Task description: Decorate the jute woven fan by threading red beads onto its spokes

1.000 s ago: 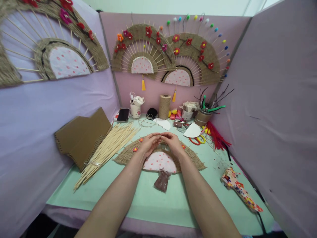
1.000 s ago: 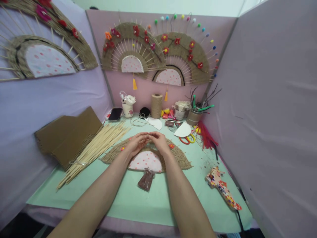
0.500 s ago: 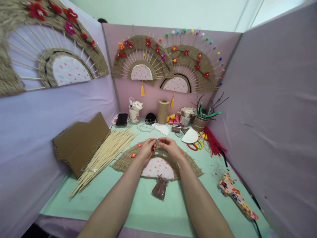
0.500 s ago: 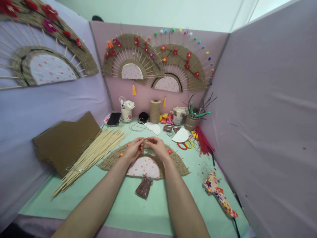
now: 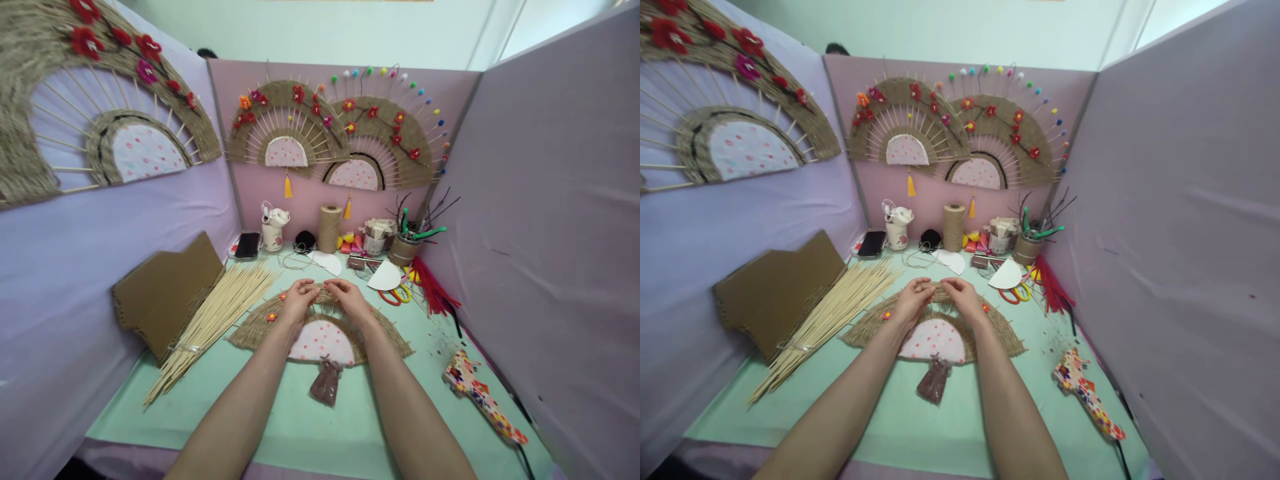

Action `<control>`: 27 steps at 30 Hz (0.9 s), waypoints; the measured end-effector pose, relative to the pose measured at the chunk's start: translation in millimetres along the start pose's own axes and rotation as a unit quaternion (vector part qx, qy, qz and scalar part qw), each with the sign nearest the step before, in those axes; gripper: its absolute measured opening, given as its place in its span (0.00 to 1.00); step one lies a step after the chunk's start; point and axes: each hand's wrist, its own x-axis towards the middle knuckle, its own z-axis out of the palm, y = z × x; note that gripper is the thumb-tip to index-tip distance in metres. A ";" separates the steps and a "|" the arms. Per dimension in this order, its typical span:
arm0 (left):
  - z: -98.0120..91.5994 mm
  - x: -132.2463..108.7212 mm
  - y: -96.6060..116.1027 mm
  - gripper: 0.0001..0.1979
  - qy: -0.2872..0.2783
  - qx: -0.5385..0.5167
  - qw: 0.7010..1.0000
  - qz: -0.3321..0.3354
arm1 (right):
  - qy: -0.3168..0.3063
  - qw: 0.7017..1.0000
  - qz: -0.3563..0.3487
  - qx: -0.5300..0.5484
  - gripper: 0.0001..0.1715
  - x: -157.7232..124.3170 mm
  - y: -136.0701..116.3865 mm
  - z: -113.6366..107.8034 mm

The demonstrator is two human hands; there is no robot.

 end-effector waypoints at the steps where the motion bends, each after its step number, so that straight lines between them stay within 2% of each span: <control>1: 0.2 0.0 0.2 0.25 0.000 0.000 1.000 0.002 | -0.003 1.000 -0.003 0.000 0.21 -0.8 -0.3 0.9; 8: -0.7 -1.1 0.8 0.23 0.001 -0.006 1.000 -0.009 | -0.054 0.998 -0.039 0.018 0.21 -2.3 3.9 11.3; 15: -0.1 -2.3 -0.3 0.21 0.000 -0.006 1.000 -0.011 | -0.009 0.992 -0.107 -0.064 0.09 -2.9 3.0 13.8; 21: 3.4 -7.2 5.1 0.14 -0.013 -0.023 0.999 -0.035 | 0.017 0.993 -0.096 -0.066 0.11 -1.8 1.9 10.5; 27: -3.5 -2.5 5.3 0.07 -0.043 -0.055 0.996 -0.056 | 0.042 0.992 -0.095 -0.066 0.13 2.5 5.3 6.8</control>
